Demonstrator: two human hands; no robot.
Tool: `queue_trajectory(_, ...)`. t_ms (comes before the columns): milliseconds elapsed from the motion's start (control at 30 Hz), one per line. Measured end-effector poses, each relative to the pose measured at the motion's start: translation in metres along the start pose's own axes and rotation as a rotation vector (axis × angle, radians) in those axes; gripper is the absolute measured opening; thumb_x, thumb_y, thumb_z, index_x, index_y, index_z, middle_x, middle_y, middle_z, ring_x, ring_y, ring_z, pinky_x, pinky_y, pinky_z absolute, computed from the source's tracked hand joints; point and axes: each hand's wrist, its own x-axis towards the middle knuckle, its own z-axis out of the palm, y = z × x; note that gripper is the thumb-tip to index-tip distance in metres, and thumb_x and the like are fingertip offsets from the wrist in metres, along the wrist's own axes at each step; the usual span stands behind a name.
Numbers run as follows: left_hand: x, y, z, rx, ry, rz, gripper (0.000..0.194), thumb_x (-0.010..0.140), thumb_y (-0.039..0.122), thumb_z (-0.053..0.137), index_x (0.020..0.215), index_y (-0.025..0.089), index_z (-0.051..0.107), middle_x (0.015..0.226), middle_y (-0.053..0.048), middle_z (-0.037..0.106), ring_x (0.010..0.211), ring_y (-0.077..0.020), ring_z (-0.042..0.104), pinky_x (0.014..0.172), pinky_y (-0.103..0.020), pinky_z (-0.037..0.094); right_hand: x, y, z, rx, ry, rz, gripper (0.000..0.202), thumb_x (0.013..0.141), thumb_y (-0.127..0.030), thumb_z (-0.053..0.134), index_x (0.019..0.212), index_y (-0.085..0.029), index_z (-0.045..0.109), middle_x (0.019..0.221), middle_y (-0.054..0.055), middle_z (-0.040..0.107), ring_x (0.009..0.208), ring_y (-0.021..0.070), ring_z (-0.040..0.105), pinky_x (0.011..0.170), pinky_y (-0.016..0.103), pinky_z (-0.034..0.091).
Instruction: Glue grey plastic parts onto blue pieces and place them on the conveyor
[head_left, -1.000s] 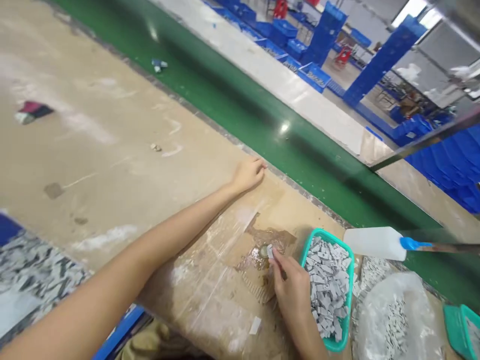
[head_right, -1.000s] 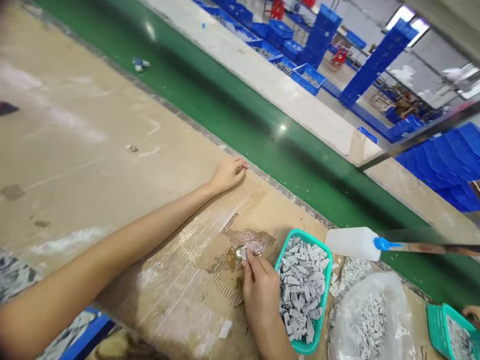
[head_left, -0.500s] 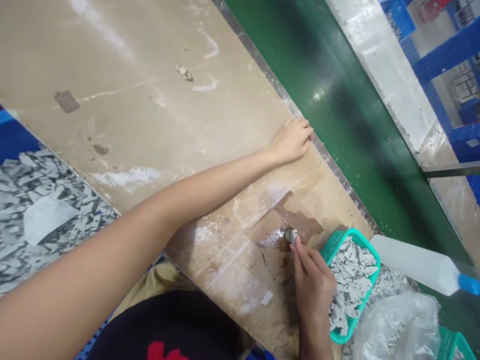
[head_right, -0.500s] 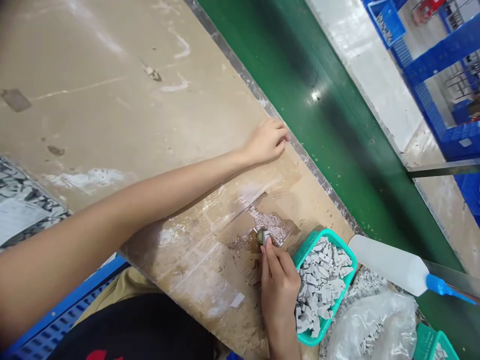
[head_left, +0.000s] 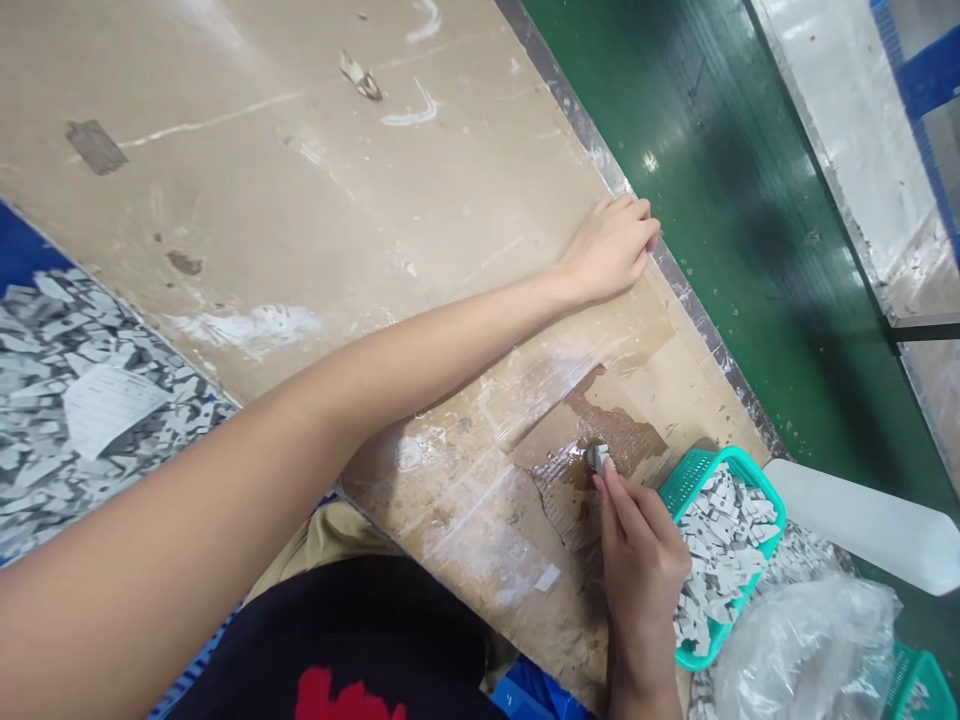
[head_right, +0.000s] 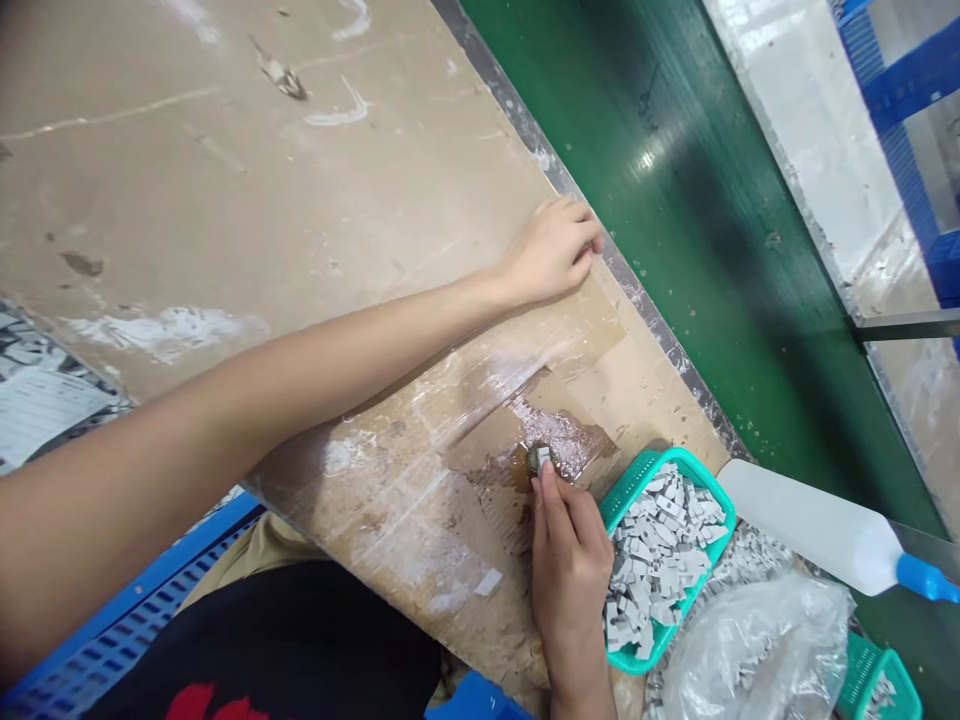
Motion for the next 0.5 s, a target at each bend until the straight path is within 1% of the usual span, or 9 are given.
queue_trajectory(233,-0.0001,-0.0027,0.0029,0.016,0.02,0.022,0.022,0.094,0.024,0.042,0.093,0.018,0.063,0.101,-0.012,0.057,0.109,-0.0321,0.053,0.097,-0.053,0.038,-0.0032,0.002,0.0029,-0.064,-0.008,-0.052,0.044,0.094,-0.014,0.062,0.136,-0.024,0.06,0.093,0.004,0.072,0.081,0.0129,0.069,0.076,0.024,0.058)
queue_trajectory(400,-0.0011,0.0022,-0.0017,0.022,0.003,0.005,0.023,0.092,0.017,0.041,0.092,0.017,0.063,0.101,-0.011,0.058,0.11,-0.0305,0.053,0.098,-0.051,0.037,-0.0026,0.0004,0.0011,-0.055,-0.006,-0.056,0.045,0.093,-0.013,0.063,0.136,-0.024,0.059,0.094,0.004,0.073,0.082,0.0136,0.069,0.079,0.026,0.058)
queue_trajectory(500,-0.0016,0.0052,-0.0042,0.03,-0.009,-0.009,0.024,0.089,0.013,0.04,0.092,0.016,0.064,0.101,-0.01,0.059,0.11,-0.03,0.052,0.098,-0.05,0.037,-0.0008,-0.0023,-0.0021,-0.024,0.031,-0.052,0.047,0.092,-0.011,0.065,0.137,-0.024,0.058,0.097,0.004,0.073,0.083,0.0134,0.069,0.078,0.026,0.059)
